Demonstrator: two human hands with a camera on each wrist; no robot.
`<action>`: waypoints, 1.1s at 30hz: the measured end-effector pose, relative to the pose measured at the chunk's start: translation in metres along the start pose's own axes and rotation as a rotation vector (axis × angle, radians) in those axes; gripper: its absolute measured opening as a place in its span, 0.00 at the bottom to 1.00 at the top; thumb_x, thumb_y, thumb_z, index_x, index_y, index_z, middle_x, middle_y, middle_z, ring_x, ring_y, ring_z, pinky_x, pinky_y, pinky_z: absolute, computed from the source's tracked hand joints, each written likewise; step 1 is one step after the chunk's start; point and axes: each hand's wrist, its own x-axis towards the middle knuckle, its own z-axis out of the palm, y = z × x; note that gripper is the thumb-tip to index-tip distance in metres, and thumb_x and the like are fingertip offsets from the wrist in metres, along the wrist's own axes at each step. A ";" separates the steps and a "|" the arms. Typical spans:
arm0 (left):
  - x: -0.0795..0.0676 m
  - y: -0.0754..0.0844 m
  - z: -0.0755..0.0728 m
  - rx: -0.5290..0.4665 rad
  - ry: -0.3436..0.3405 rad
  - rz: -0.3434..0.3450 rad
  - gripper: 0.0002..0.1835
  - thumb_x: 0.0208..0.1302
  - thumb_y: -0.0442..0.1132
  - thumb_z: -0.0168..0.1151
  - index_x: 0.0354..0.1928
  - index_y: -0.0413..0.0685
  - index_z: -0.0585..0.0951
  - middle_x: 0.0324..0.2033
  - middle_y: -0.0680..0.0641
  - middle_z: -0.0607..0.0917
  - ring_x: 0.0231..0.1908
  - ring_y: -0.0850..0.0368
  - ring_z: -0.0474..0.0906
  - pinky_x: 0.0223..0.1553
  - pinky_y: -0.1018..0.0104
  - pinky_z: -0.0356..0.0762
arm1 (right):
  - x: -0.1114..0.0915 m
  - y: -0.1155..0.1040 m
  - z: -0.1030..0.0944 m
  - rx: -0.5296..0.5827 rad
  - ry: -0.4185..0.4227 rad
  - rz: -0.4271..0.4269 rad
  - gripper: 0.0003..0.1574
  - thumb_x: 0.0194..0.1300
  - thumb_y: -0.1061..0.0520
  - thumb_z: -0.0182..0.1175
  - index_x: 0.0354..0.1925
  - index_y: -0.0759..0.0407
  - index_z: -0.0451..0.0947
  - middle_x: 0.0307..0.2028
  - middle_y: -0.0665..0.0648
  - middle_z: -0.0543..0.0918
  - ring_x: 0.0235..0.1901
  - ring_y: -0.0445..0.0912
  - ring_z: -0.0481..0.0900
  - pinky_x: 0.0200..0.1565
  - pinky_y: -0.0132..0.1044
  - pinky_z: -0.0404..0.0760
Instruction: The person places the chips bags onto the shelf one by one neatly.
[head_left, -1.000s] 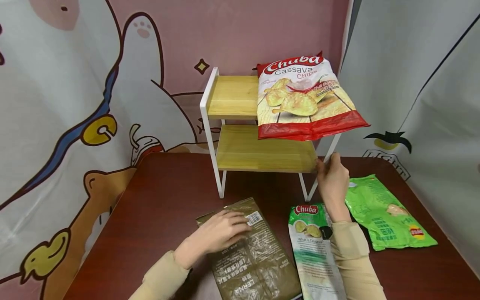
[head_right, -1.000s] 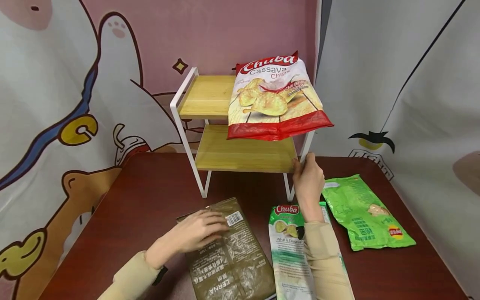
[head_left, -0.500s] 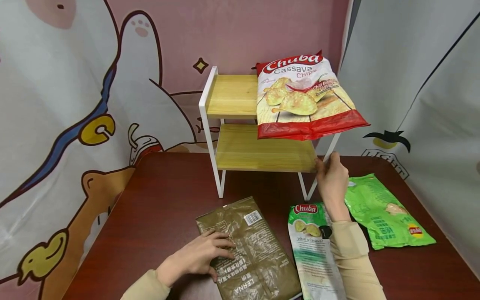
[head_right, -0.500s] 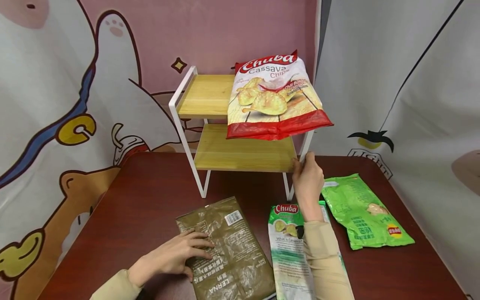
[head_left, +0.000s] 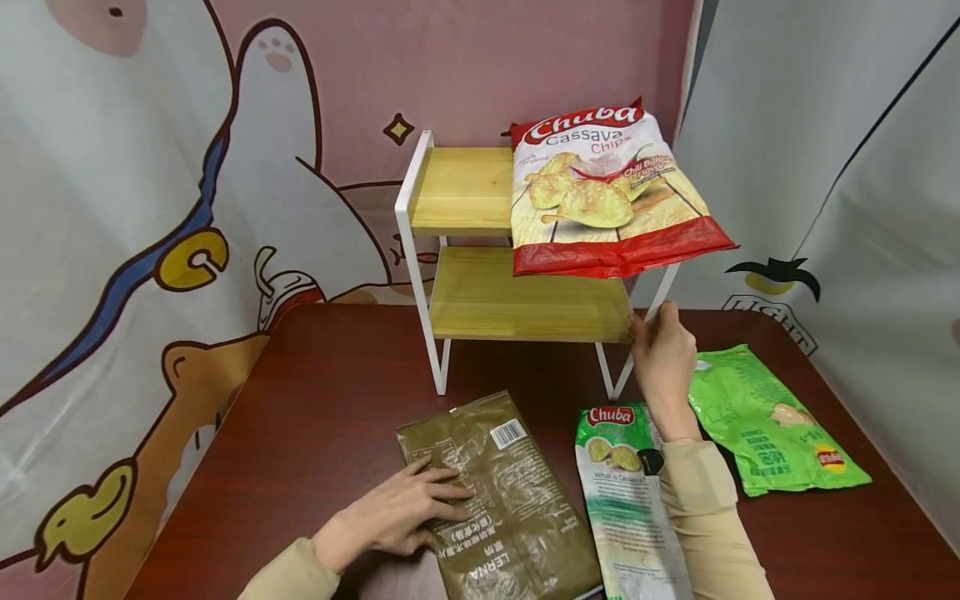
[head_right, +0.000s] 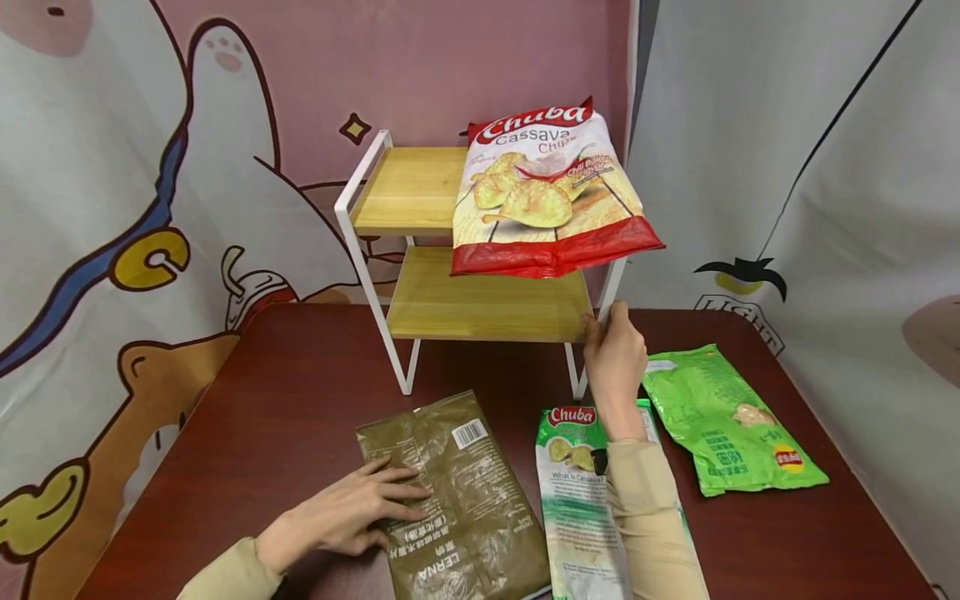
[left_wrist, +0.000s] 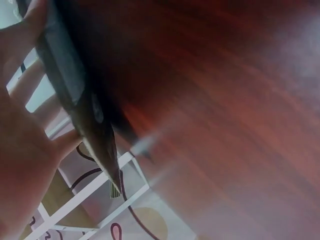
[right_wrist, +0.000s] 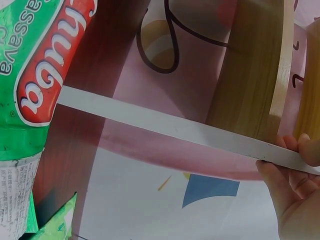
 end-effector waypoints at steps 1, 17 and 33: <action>0.001 -0.001 0.000 0.016 0.014 0.009 0.28 0.49 0.49 0.68 0.57 0.66 0.79 0.60 0.57 0.78 0.63 0.51 0.71 0.58 0.40 0.70 | 0.000 0.000 0.000 -0.001 -0.002 0.003 0.14 0.65 0.56 0.59 0.34 0.67 0.69 0.22 0.69 0.79 0.22 0.63 0.78 0.23 0.53 0.68; 0.012 -0.012 -0.008 0.191 0.416 0.096 0.12 0.57 0.38 0.60 0.42 0.60 0.82 0.41 0.59 0.86 0.46 0.61 0.80 0.55 0.55 0.73 | 0.001 -0.001 0.001 0.005 -0.009 0.011 0.14 0.65 0.57 0.59 0.35 0.68 0.69 0.23 0.70 0.79 0.23 0.64 0.79 0.24 0.54 0.70; 0.024 -0.014 -0.027 0.248 0.698 0.075 0.07 0.66 0.38 0.52 0.34 0.52 0.80 0.26 0.57 0.83 0.31 0.60 0.80 0.43 0.64 0.73 | 0.000 -0.001 0.000 0.005 -0.009 0.010 0.13 0.66 0.58 0.59 0.35 0.69 0.70 0.23 0.71 0.79 0.23 0.64 0.79 0.24 0.55 0.70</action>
